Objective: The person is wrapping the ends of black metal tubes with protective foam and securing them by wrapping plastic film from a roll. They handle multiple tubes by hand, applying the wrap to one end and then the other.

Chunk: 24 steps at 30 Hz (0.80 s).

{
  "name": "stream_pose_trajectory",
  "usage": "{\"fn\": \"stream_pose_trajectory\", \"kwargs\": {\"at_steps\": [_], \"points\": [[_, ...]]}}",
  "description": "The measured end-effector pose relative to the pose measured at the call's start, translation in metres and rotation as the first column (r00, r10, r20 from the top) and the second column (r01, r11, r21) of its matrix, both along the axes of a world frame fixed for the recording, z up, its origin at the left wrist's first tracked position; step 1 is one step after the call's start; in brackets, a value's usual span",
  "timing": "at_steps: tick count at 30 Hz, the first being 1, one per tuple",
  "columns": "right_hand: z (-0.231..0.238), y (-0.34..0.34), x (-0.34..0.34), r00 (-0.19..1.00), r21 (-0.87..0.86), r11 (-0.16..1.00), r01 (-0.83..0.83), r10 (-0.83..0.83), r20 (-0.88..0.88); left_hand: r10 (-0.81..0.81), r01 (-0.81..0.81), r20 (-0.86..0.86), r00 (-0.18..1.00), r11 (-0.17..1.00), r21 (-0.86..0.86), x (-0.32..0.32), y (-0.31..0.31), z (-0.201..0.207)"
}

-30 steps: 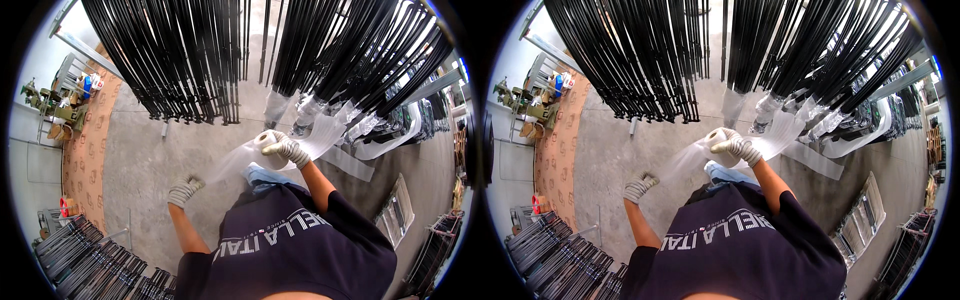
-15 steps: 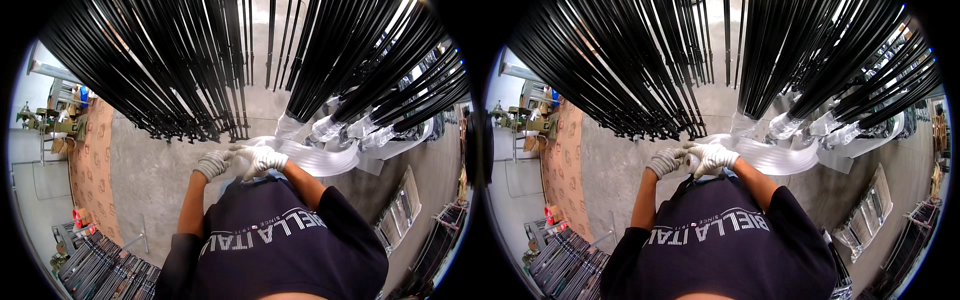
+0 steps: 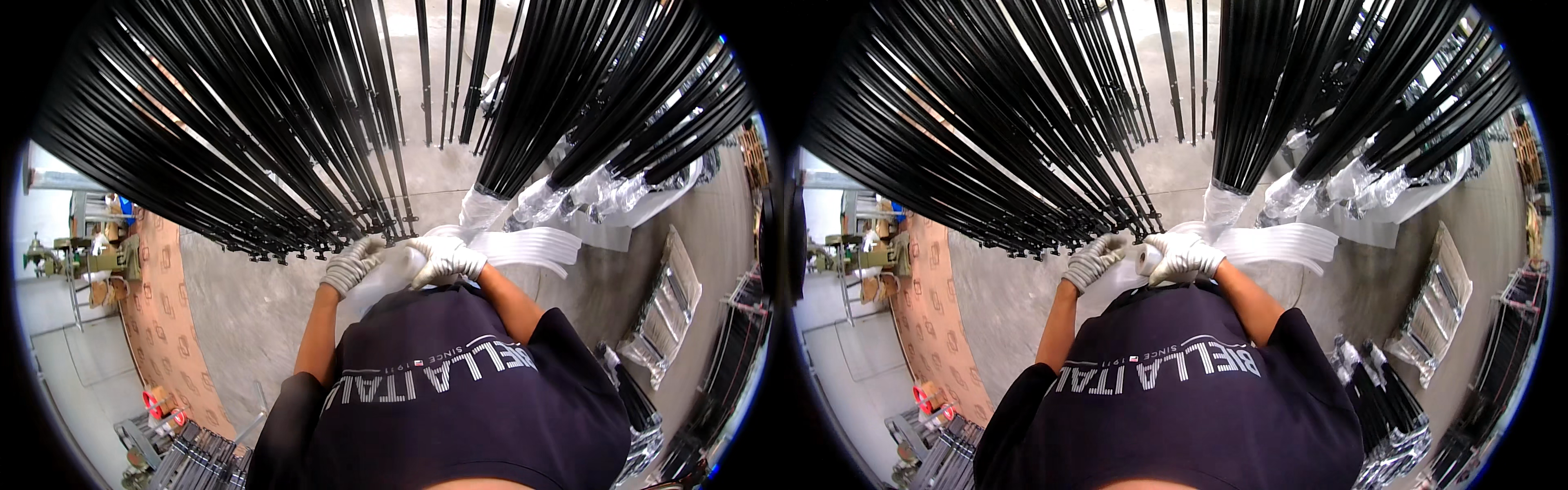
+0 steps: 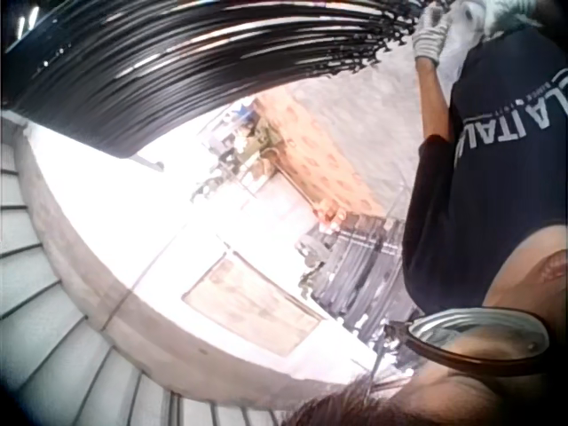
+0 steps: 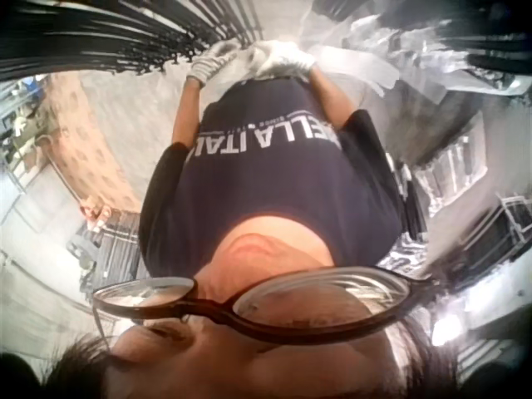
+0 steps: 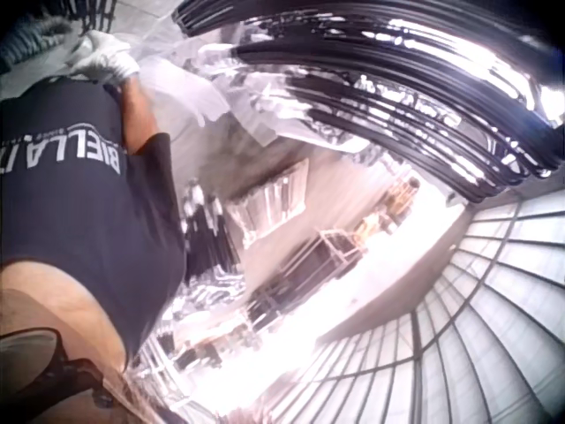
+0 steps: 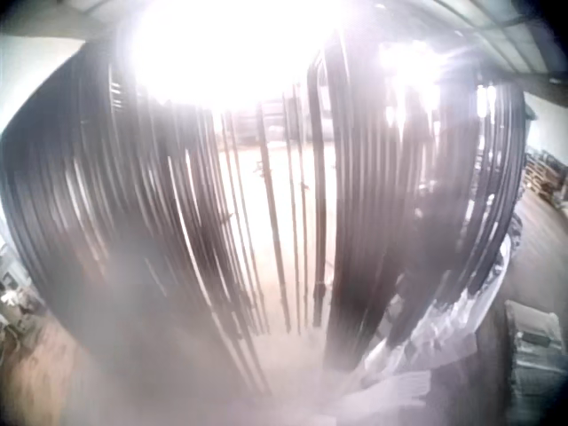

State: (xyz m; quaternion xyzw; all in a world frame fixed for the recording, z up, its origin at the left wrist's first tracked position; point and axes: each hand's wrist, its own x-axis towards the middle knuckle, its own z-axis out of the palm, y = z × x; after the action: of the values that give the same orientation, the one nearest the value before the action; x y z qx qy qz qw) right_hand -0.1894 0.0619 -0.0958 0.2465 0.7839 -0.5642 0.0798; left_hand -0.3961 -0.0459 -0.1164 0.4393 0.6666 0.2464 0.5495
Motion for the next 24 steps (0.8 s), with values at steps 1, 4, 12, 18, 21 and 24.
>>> {"fn": "stream_pose_trajectory", "kwargs": {"at_steps": [1,4,12,18,21,24], "points": [[-0.004,-0.001,0.002,1.0,0.076,0.997,0.014,-0.014,-0.009,0.03,-0.019,-0.076,0.997,0.99,0.139,-0.002,0.003,-0.003],[0.003,0.001,0.01,0.992,0.054,0.992,0.114,-0.116,0.043,0.11,0.004,-0.244,0.964,0.904,0.426,-0.01,0.015,0.011],[0.1,0.006,0.01,0.77,-0.363,0.831,0.422,-0.54,-0.341,0.338,-0.319,0.129,0.932,0.6,0.734,-0.011,0.053,0.132],[0.118,0.025,-0.002,0.817,-0.404,0.825,0.394,-0.516,-0.258,0.301,-0.372,0.237,0.924,0.558,0.742,-0.008,0.066,0.133],[0.108,0.035,-0.01,0.819,-0.132,0.915,0.381,-0.4,-0.411,0.299,-0.343,0.204,0.932,0.552,0.76,-0.01,0.065,0.123],[0.118,0.037,-0.011,0.827,-0.229,0.919,0.321,-0.39,-0.405,0.188,-0.264,0.187,0.964,0.734,0.625,-0.003,0.05,0.127]]}}
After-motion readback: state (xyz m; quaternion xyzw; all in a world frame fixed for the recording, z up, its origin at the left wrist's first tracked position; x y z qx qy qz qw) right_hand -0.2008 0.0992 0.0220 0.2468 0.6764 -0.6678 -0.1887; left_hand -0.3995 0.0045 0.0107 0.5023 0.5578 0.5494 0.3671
